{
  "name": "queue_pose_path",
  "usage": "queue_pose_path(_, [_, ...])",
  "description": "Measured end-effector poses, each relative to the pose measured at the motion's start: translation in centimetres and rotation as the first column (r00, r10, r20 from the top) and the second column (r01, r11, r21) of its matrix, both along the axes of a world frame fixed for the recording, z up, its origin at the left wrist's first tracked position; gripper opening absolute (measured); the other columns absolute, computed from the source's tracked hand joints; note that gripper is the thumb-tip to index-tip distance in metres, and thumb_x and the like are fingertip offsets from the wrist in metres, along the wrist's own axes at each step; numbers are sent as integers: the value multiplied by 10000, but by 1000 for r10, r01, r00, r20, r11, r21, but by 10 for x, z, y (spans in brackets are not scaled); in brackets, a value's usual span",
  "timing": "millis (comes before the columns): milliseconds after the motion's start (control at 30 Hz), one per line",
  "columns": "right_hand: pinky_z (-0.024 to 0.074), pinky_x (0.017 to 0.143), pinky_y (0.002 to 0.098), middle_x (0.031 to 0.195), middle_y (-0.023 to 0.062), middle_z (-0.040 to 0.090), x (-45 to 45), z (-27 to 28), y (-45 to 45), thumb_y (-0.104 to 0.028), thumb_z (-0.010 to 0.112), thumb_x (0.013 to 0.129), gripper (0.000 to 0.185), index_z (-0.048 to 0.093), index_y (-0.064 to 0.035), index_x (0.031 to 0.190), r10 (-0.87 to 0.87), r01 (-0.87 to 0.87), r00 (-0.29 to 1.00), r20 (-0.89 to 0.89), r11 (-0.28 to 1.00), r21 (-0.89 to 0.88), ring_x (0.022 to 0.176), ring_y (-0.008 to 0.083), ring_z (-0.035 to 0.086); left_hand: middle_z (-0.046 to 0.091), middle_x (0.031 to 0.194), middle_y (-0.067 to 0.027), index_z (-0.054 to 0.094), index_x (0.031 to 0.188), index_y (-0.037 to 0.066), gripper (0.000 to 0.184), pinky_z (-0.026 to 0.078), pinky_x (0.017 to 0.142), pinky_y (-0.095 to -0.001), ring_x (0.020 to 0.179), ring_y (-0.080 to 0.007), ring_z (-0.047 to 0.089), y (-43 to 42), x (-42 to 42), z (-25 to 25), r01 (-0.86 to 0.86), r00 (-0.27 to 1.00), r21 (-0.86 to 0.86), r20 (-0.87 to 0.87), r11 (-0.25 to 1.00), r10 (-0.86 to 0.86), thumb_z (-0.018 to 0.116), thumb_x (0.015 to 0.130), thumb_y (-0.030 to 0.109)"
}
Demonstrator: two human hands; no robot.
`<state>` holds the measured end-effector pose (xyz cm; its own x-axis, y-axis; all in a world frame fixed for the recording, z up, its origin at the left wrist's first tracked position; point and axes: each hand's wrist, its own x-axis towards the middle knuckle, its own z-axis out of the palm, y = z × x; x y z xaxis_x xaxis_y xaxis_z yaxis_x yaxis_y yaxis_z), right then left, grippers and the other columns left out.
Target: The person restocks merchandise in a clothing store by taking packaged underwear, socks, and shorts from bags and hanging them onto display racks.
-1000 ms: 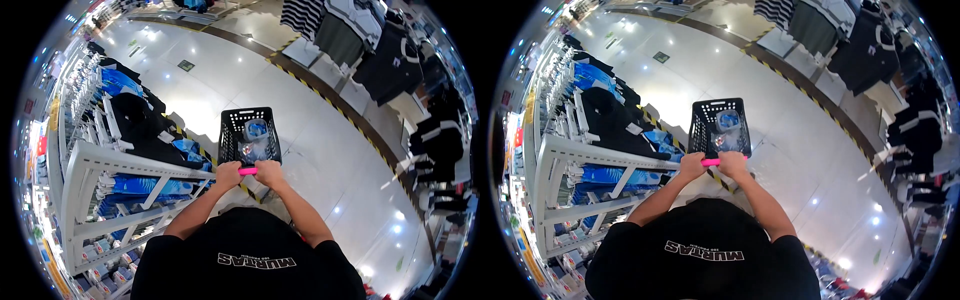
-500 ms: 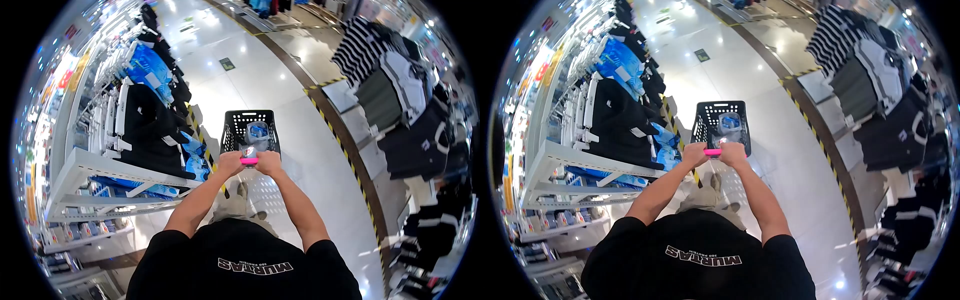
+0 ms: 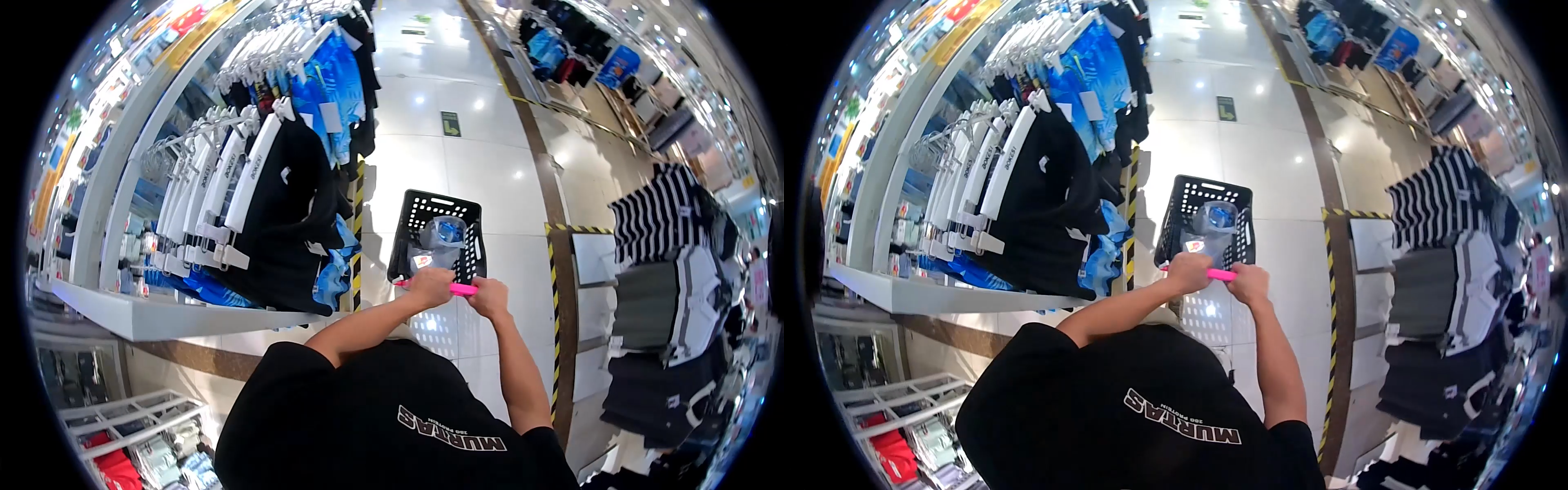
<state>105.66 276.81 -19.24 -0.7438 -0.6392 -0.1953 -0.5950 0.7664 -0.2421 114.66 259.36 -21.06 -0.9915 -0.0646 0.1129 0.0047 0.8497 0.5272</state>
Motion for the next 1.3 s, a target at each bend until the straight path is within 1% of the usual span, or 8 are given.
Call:
queue_pose_path(600, [508, 599, 460, 688, 124, 667, -151, -25, -84, -355, 757, 730, 241, 667, -132, 727, 98, -101, 993, -69, 994, -42, 670, 344, 657, 650, 804, -119, 608, 800, 74, 260, 528, 691, -484, 788, -344, 669, -76, -125, -13, -80, 996, 154, 44, 985, 74, 704, 736, 306])
queue_pose_path(800, [509, 609, 452, 718, 112, 672, -190, -33, -110, -336, 740, 715, 208, 663, -143, 734, 172, -182, 982, -83, 974, -135, 702, 330, 661, 615, 1043, -93, 623, 1047, 98, 326, 437, 885, -427, 1036, -288, 580, -82, -155, 3, -60, 989, 222, -121, 973, 89, 697, 743, 189])
queue_pose_path(967, [499, 609, 464, 733, 98, 669, -226, -53, -132, -355, 734, 709, 218, 647, -159, 747, 225, -219, 973, 49, 970, -107, 740, 323, 662, 602, 877, -75, 599, 795, 66, 131, 472, 723, -376, 812, -302, 595, -76, -188, 146, 279, 840, 452, -543, 848, 13, 669, 690, 29])
queue_pose_path(1033, [496, 603, 466, 724, 100, 669, -239, -34, -146, -370, 735, 721, 235, 645, -154, 743, 205, -207, 975, 89, 978, 19, 728, 325, 663, 582, 846, -59, 575, 759, 70, 96, 466, 656, -361, 747, -270, 592, -79, -194, 210, 360, 769, 445, -639, 820, 9, 656, 712, 47])
queue_pose_path(1133, [490, 602, 460, 699, 102, 660, -253, -50, -156, -322, 752, 737, 209, 636, -149, 748, 203, -204, 979, -27, 975, -91, 707, 334, 653, 534, 805, -75, 515, 713, 53, 175, 436, 572, -337, 640, -224, 541, -78, -205, 279, 452, 545, 332, -838, 828, 39, 629, 611, 138])
queue_pose_path(1233, [497, 593, 468, 677, 111, 655, -267, -41, -176, -359, 734, 758, 246, 637, -135, 731, 252, -254, 967, -41, 963, -89, 668, 340, 652, 489, 748, -78, 544, 758, 42, 232, 416, 584, -338, 629, -227, 500, -86, -210, 317, 464, 533, 298, -846, 834, 6, 374, 844, 175])
queue_pose_path(1267, [500, 592, 468, 676, 110, 657, -273, -40, -179, -370, 724, 769, 255, 642, -131, 731, 261, -264, 964, -44, 960, -90, 665, 339, 656, 457, 733, -73, 505, 737, 54, 201, 379, 583, -350, 634, -233, 475, -76, -218, 323, 446, 506, 338, -859, 829, 78, 589, 766, 234])
queue_pose_path(1300, [496, 587, 472, 665, 115, 652, -280, -42, -183, -362, 735, 756, 249, 641, -134, 729, 266, -271, 962, -52, 957, -103, 657, 345, 652, 504, 861, -61, 572, 828, 86, 168, 416, 624, -370, 698, -229, 508, -73, -221, 328, 379, 495, 271, -867, 885, 53, 575, 831, 254])
